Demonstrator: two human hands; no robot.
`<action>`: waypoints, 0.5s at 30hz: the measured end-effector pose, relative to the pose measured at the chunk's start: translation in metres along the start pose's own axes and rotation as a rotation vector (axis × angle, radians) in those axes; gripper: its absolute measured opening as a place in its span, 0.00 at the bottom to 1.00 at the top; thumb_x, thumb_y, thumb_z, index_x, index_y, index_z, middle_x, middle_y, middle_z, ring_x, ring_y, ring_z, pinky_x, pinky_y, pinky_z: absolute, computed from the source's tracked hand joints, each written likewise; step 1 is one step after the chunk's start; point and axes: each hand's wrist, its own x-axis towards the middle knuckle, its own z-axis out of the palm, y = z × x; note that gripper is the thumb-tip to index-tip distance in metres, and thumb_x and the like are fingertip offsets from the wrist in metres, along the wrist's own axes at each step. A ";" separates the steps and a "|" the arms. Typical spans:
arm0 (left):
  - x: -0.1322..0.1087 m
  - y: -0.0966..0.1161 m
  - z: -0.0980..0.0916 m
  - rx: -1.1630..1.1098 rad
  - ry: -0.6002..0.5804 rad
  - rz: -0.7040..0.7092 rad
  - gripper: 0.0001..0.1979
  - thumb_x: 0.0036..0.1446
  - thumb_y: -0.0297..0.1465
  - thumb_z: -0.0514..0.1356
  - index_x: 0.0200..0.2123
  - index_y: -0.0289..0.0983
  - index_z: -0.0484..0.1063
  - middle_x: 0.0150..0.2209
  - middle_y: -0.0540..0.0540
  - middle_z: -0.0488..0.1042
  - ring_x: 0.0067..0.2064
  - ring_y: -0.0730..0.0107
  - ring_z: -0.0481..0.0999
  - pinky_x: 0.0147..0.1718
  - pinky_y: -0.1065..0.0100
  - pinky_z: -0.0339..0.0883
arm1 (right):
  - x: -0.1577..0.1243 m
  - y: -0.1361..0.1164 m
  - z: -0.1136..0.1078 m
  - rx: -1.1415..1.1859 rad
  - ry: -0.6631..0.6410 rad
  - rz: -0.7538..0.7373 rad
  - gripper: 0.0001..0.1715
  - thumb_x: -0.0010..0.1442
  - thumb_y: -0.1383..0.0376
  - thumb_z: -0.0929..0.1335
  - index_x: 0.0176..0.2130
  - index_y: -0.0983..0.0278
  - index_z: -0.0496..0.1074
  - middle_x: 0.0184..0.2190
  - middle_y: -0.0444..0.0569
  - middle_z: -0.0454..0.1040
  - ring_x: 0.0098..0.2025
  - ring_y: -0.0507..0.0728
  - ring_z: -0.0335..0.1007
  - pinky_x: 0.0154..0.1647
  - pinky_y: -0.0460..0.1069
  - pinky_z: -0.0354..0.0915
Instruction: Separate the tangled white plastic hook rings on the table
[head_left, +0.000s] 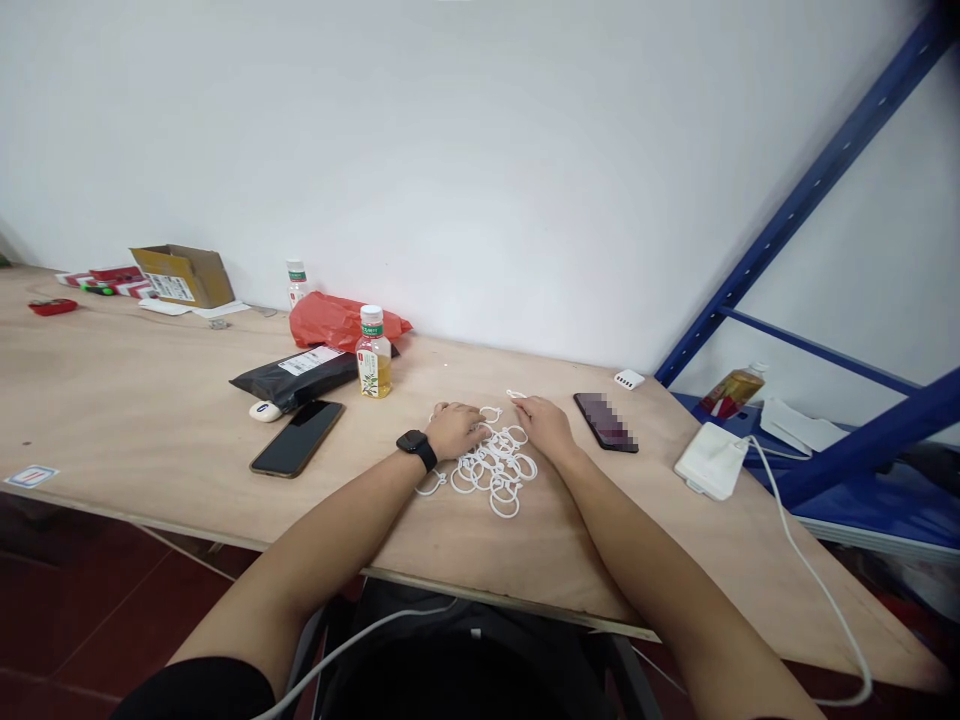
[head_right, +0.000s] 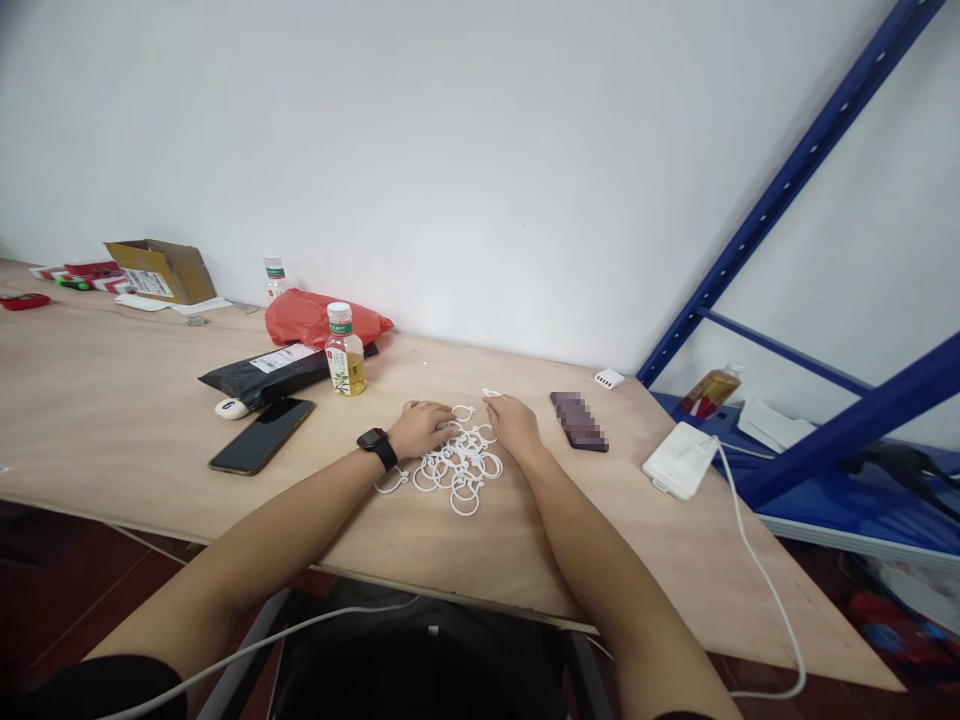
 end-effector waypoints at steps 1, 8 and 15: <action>0.000 0.001 0.000 0.002 -0.020 0.009 0.16 0.60 0.44 0.56 0.41 0.43 0.77 0.47 0.46 0.77 0.50 0.59 0.72 0.53 0.56 0.54 | 0.001 -0.002 0.003 0.014 -0.038 -0.008 0.17 0.63 0.67 0.63 0.50 0.58 0.73 0.46 0.51 0.76 0.48 0.59 0.70 0.49 0.53 0.65; 0.000 0.006 -0.006 -0.031 -0.023 -0.002 0.19 0.60 0.45 0.54 0.29 0.39 0.78 0.37 0.45 0.79 0.44 0.61 0.75 0.51 0.56 0.52 | 0.007 -0.011 0.009 0.132 -0.226 0.019 0.14 0.59 0.66 0.67 0.45 0.60 0.76 0.44 0.51 0.76 0.46 0.58 0.72 0.48 0.50 0.65; 0.001 0.005 -0.002 -0.006 0.041 -0.026 0.17 0.56 0.37 0.59 0.48 0.43 0.75 0.49 0.44 0.75 0.51 0.57 0.71 0.52 0.56 0.53 | 0.001 -0.030 0.001 0.192 -0.163 0.054 0.05 0.56 0.67 0.68 0.35 0.60 0.75 0.34 0.45 0.78 0.36 0.55 0.72 0.39 0.48 0.64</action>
